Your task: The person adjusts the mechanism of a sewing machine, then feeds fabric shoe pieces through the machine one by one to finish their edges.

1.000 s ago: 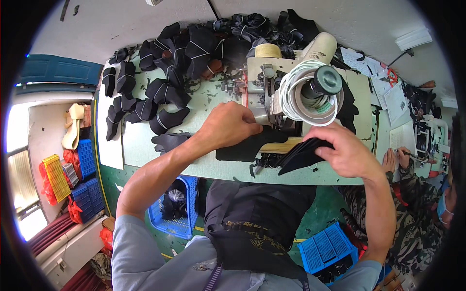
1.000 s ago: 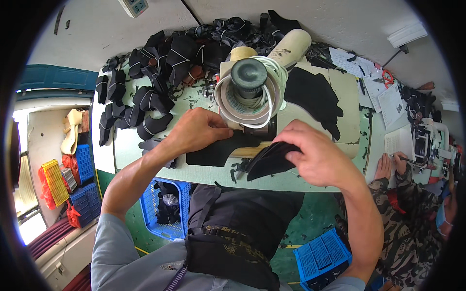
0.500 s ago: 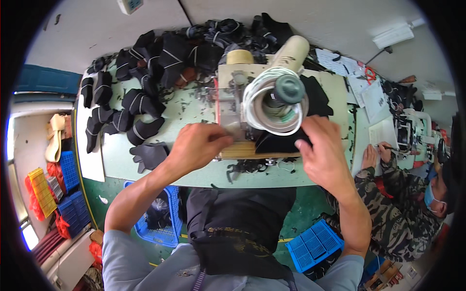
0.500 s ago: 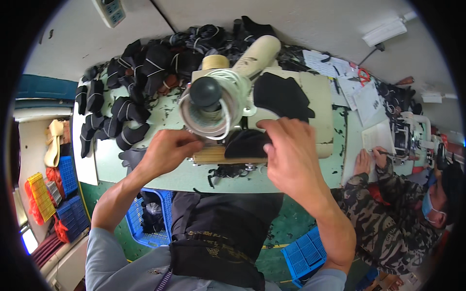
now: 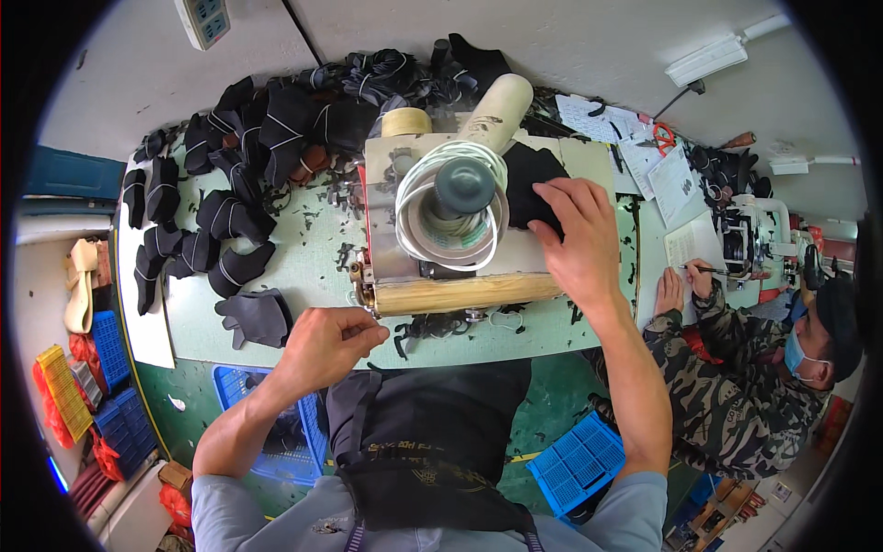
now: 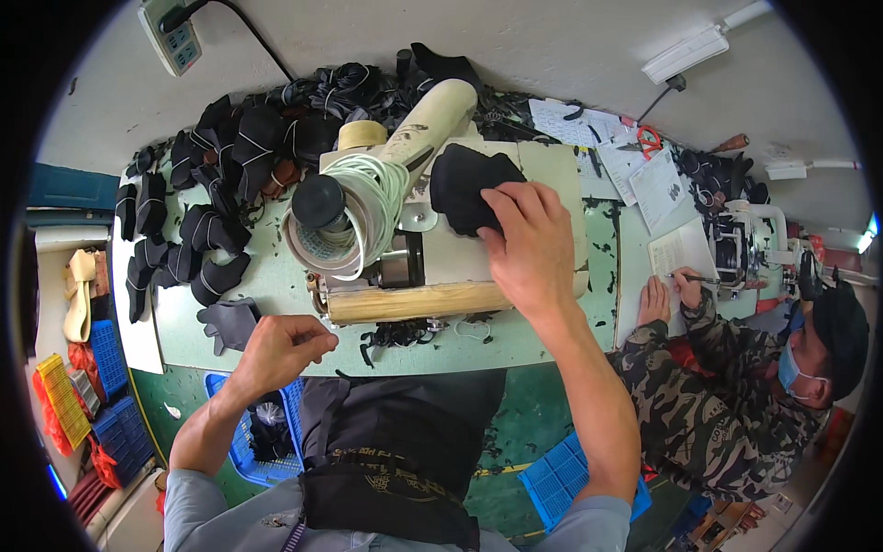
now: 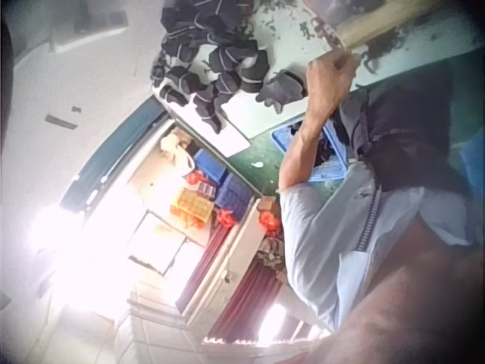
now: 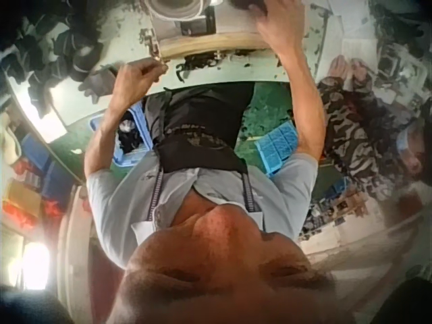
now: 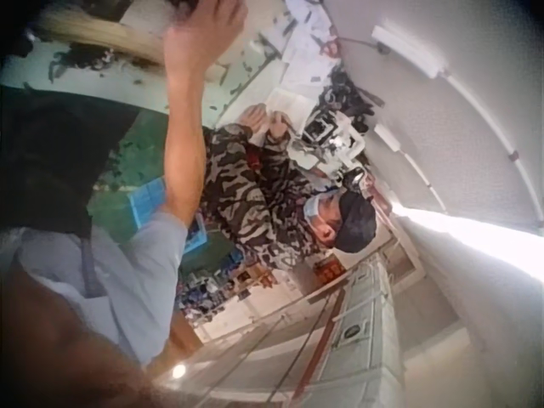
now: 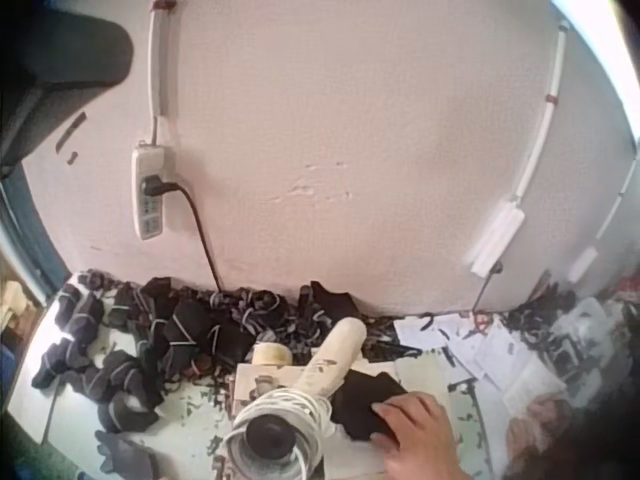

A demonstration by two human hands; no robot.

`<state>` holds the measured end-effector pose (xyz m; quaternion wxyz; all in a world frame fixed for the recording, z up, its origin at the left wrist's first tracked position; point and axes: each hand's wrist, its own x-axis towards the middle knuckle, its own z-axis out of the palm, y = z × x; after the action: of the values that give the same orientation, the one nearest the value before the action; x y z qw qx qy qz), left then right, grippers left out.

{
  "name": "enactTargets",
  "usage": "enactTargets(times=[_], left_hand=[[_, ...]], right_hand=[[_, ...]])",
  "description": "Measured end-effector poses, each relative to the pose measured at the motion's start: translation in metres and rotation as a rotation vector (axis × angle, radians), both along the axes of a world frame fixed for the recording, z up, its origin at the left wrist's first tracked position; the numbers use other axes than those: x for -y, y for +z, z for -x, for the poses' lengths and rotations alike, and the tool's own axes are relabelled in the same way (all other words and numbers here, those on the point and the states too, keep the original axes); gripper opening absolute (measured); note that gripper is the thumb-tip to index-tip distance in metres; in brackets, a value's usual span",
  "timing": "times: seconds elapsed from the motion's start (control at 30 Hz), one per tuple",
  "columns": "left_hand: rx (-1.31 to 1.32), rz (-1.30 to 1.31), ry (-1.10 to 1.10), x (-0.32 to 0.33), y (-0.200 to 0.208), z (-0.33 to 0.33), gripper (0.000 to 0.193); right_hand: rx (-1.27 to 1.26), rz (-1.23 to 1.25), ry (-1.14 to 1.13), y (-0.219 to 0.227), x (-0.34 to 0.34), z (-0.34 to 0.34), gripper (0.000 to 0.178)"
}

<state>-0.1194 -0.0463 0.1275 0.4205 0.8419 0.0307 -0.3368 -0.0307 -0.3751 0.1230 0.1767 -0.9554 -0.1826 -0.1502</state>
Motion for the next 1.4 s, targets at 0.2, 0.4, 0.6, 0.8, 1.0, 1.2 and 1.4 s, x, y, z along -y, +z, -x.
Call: enactTargets(times=[0.2,0.4,0.6,0.8,1.0,1.2,1.4], left_hand=[[0.092,0.014,-0.079,0.016,0.004,0.008,0.022],[0.814,0.173,-0.09,0.055,0.03,0.008,0.021],[0.802,0.311,-0.133,0.052,0.047,0.006,0.037],[0.813,0.359,-0.14,0.046,0.044,0.012,0.028],[0.841,0.232,-0.188,0.042,0.04,0.012,0.019],[0.426,0.534,-0.057,0.035,0.018,0.015,0.014],[0.098,0.396,0.199,0.023,-0.003,0.031,0.021]], right_hand=[[0.036,-0.032,0.037,-0.01,-0.002,-0.002,0.028],[-0.062,-0.086,0.218,0.045,-0.026,0.046,0.016],[-0.62,-0.636,0.183,0.076,-0.057,0.096,0.016],[-0.658,-0.616,0.197,0.076,-0.062,0.098,0.018],[-0.758,-0.546,0.202,0.077,-0.066,0.097,0.011],[-1.175,-0.858,0.103,0.058,-0.061,0.091,0.008],[0.094,-0.18,0.107,0.032,-0.027,0.031,0.01]])
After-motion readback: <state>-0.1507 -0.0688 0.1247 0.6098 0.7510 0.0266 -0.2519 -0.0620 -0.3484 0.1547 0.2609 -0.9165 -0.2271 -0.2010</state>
